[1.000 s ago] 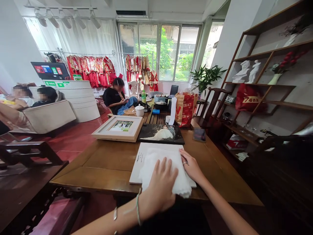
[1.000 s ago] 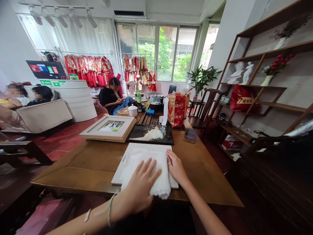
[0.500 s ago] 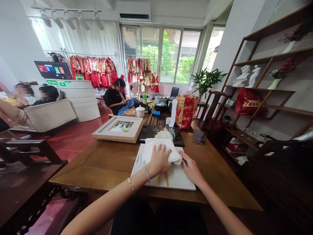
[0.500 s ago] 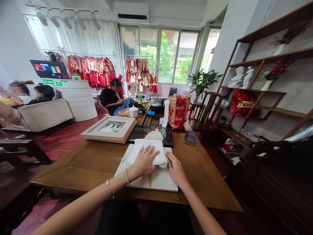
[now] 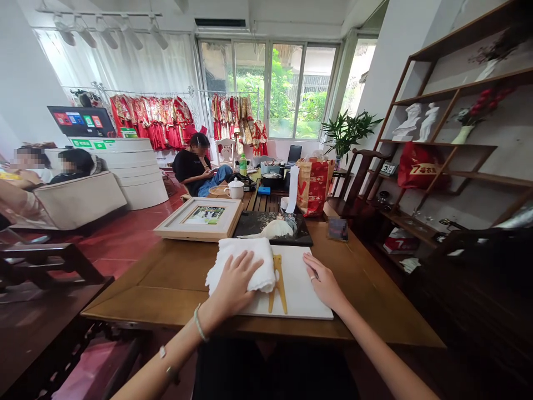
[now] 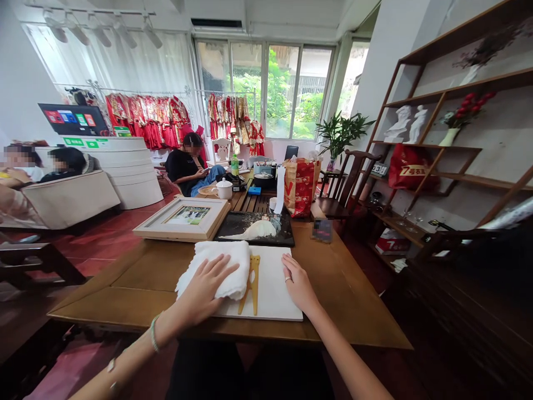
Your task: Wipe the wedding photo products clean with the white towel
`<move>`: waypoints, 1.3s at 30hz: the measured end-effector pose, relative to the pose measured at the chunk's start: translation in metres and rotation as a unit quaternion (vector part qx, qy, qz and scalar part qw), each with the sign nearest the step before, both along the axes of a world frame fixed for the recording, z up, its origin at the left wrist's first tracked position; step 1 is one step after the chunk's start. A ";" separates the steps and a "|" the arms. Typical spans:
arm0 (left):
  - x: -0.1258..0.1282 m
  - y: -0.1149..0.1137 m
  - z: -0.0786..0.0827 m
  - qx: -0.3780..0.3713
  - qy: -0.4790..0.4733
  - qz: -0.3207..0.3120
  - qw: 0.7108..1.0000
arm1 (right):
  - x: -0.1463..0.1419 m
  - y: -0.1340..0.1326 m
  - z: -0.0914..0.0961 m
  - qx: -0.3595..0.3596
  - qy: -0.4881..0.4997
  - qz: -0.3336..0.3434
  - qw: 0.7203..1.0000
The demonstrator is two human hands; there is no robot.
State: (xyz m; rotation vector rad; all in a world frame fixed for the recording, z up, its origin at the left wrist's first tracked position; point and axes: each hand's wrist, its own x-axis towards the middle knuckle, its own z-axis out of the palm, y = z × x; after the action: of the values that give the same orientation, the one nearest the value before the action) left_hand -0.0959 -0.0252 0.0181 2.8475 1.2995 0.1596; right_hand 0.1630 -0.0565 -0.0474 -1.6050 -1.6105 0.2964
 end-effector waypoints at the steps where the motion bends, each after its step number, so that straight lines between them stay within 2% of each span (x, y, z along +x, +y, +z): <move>1: -0.004 -0.009 -0.001 -0.010 0.003 -0.001 1.000 | 0.000 0.001 0.000 0.001 0.002 -0.001 1.000; 6: -0.012 -0.053 -0.002 -0.041 0.004 -0.013 0.999 | 0.000 0.004 -0.001 0.005 0.011 0.005 1.000; 9: -0.014 -0.058 -0.003 -0.045 -0.001 -0.016 0.999 | -0.002 0.005 -0.001 0.012 0.017 0.005 1.000; 12: -0.013 -0.038 -0.003 -0.019 -0.016 -0.030 0.999 | -0.003 0.004 -0.002 0.015 0.019 0.004 1.000; 15: -0.007 -0.007 -0.003 0.017 -0.034 -0.056 0.998 | -0.001 0.002 -0.002 0.020 0.021 0.002 1.000; 19: 0.007 0.029 -0.002 0.037 -0.029 -0.052 0.998 | 0.006 0.002 -0.003 0.031 0.031 0.004 0.999; 22: 0.012 0.042 -0.004 0.053 -0.020 -0.045 0.997 | 0.007 0.000 -0.003 0.027 0.037 0.005 0.999; 25: 0.011 0.045 -0.006 0.068 -0.018 -0.038 0.997 | 0.004 -0.002 0.000 0.015 0.037 0.001 0.999; 31: -0.002 0.025 -0.001 0.054 -0.024 -0.049 0.997 | -0.001 -0.006 0.004 0.015 0.021 -0.001 1.000; 39: -0.027 -0.040 -0.004 0.006 -0.029 -0.080 0.996 | 0.002 0.000 -0.007 0.030 0.024 0.004 0.999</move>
State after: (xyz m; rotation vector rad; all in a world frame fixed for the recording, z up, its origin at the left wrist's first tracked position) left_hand -0.1225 -0.0657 0.0144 2.9160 1.0584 0.2469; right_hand 0.1648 -0.0565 -0.0541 -1.5351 -1.5752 0.2849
